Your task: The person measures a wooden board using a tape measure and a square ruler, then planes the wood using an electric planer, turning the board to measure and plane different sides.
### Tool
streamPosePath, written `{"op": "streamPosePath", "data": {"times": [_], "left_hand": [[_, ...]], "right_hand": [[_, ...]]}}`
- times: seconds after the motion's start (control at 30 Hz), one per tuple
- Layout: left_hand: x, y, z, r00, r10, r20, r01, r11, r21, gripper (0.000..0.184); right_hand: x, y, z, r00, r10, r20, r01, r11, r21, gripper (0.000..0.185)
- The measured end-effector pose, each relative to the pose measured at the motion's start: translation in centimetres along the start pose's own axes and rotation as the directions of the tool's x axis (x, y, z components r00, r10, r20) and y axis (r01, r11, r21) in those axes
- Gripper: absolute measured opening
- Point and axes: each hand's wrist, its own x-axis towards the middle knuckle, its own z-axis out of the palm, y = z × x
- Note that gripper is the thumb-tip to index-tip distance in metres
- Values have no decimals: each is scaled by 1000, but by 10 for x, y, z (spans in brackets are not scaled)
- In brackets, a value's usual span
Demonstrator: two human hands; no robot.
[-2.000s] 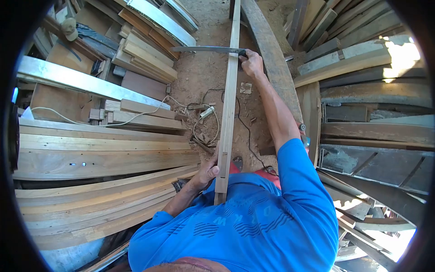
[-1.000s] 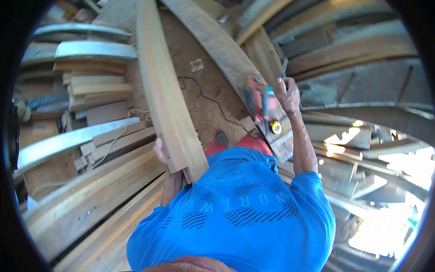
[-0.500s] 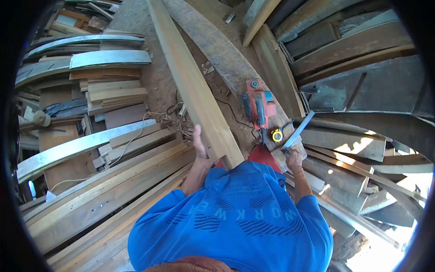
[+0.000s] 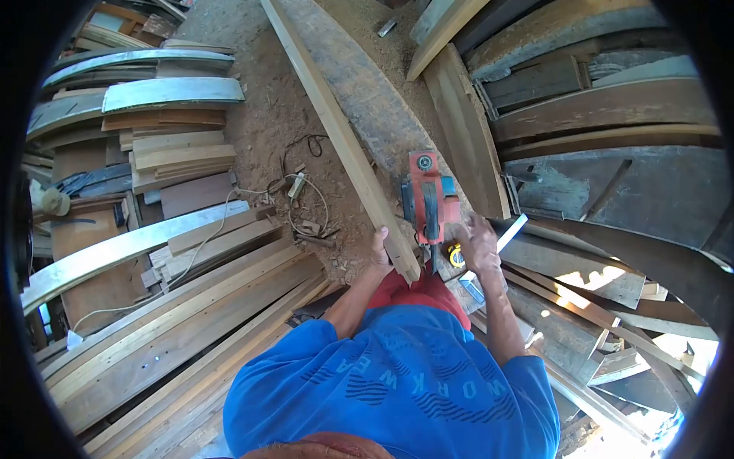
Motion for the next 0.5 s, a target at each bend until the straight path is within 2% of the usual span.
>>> {"op": "streamPosePath", "data": {"times": [0.1, 0.17, 0.2, 0.23, 0.27, 0.3, 0.33, 0.37, 0.4, 0.47, 0.5], "left_hand": [[18, -13, -13, 982, 156, -106, -146, 984, 102, 54], [30, -27, -30, 985, 157, -76, -148, 982, 115, 54], [34, -28, -35, 985, 161, -62, -152, 981, 123, 54], [34, -29, -40, 990, 132, -58, -124, 984, 124, 60], [34, -29, -44, 993, 104, -53, -97, 987, 126, 65], [28, -23, -37, 998, 42, -54, -35, 992, 118, 77], [28, -16, -29, 999, -17, -50, 22, 994, 109, 89], [29, -10, -21, 996, -42, -73, 49, 994, 95, 92], [27, -9, -19, 990, -24, -138, 49, 983, 179, 91], [41, -9, -10, 969, 22, -245, 68, 933, 353, 91], [48, -7, 4, 926, 195, -322, 22, 825, 564, 57]], "right_hand": [[36, -32, 39, 993, -106, 54, 109, 993, -53, 44], [52, -19, 82, 989, -131, 67, 136, 988, -78, 42], [54, -27, 87, 989, -14, 151, -10, 987, 160, 42], [56, -34, 89, 964, 81, 255, -175, 912, 371, 42], [57, -42, 89, 917, 147, 370, -342, 768, 541, 42], [54, -54, 84, 953, 140, 270, -277, 765, 581, 30], [55, -56, 78, 957, 165, 237, -271, 794, 544, 29], [57, -55, 73, 961, 185, 205, -266, 820, 506, 29], [50, -56, 69, 960, 214, 182, -276, 840, 467, 29], [43, -67, 55, 966, 225, 126, -258, 815, 518, 27], [38, -66, 49, 965, 243, 101, -259, 812, 524, 26]]}}
